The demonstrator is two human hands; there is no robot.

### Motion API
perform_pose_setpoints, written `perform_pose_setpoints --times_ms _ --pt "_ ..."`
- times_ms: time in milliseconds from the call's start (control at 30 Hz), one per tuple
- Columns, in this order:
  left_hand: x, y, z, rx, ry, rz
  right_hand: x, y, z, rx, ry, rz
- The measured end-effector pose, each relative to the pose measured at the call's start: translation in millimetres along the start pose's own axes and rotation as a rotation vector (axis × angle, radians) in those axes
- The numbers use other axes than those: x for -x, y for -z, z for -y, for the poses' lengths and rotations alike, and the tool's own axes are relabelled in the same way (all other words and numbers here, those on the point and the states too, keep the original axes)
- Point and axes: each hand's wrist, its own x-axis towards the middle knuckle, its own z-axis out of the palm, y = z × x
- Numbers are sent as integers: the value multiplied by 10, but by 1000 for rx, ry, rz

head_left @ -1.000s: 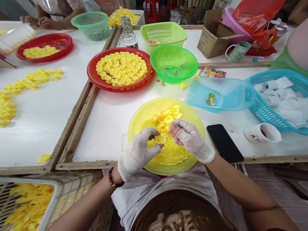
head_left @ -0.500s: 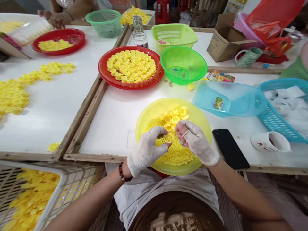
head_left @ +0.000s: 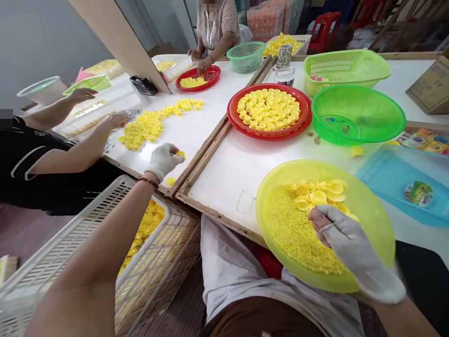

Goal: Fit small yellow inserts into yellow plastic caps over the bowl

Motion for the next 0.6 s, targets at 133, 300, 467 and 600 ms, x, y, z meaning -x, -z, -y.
perform_pose_setpoints --times_ms 133,300,467,600 --pt "-188 21 492 -160 120 151 -47 -18 -13 229 115 19" --pt "-188 -16 700 -162 84 354 -82 -60 -22 741 314 98" --pt "-192 -59 357 -295 -28 237 -31 -177 129 1185 291 206" --pt "289 -339 -503 -102 -398 -35 -72 -205 143 1041 185 346"
